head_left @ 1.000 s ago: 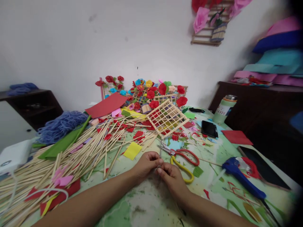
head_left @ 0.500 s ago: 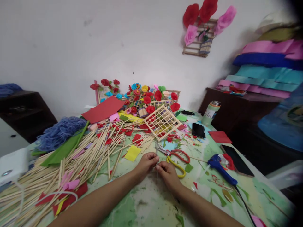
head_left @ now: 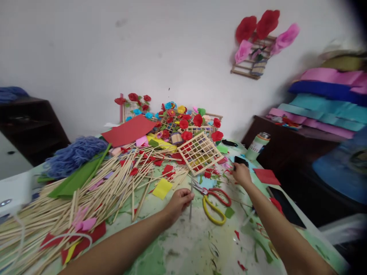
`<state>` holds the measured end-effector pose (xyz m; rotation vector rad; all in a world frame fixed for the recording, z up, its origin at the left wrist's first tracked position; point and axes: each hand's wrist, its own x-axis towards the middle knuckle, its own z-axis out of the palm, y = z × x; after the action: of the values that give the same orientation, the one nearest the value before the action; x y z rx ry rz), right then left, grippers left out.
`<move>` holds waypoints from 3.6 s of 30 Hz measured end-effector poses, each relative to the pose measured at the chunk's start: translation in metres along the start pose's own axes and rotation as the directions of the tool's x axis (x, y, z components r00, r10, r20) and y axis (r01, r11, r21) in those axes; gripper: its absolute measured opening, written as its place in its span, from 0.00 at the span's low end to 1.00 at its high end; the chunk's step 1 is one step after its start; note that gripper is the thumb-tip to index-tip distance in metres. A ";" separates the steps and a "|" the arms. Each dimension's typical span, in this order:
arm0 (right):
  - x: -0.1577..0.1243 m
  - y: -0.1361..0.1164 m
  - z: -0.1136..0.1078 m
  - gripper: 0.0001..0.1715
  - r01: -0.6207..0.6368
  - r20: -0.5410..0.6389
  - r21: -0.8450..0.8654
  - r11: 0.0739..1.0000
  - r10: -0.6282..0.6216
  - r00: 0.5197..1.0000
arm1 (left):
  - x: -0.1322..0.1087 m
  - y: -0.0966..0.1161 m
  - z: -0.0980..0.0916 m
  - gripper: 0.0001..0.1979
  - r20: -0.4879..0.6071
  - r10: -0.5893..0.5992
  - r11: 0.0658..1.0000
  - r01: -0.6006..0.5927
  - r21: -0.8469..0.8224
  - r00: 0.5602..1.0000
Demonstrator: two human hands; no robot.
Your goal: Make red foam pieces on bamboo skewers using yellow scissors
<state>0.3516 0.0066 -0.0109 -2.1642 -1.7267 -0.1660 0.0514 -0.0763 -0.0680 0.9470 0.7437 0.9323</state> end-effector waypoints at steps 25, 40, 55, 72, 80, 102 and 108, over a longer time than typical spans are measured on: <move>-0.056 -0.074 -0.024 0.13 -0.114 0.113 0.982 0.153 0.018 0.993 | 0.004 0.001 -0.001 0.19 -0.039 -0.067 0.992 0.063 -0.110 0.997; -0.115 -0.135 0.007 0.06 -0.553 0.467 0.708 -0.439 -0.296 0.833 | 0.001 0.003 0.001 0.12 0.034 0.078 0.971 -0.068 -0.228 0.996; -0.119 -0.129 0.015 0.05 -0.340 0.307 0.925 -0.169 -0.193 0.932 | -0.002 0.006 0.002 0.10 0.042 0.147 0.946 -0.128 -0.297 0.988; -0.121 -0.129 0.018 0.09 -0.211 0.214 0.977 0.037 -0.089 0.973 | 0.002 0.002 0.001 0.10 0.028 0.141 0.964 -0.131 -0.231 0.990; -0.124 -0.134 0.025 0.27 -0.249 0.250 0.968 0.027 -0.166 0.954 | 0.003 0.001 -0.001 0.12 -0.001 0.183 0.973 -0.181 -0.146 0.983; -0.108 -0.109 0.014 0.15 -0.143 0.139 0.985 0.092 0.044 0.989 | 0.004 0.001 -0.003 0.16 -0.071 0.143 0.986 -0.148 -0.072 0.987; -0.117 -0.123 0.023 0.15 -0.415 0.407 0.893 -0.172 -0.080 0.910 | 0.003 0.003 -0.003 0.16 -0.110 0.195 0.981 -0.194 0.022 0.975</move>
<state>0.2022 -0.0702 -0.0430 -1.0005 -0.8166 1.3340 0.0492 -0.0718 -0.0670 0.9960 0.7607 1.1617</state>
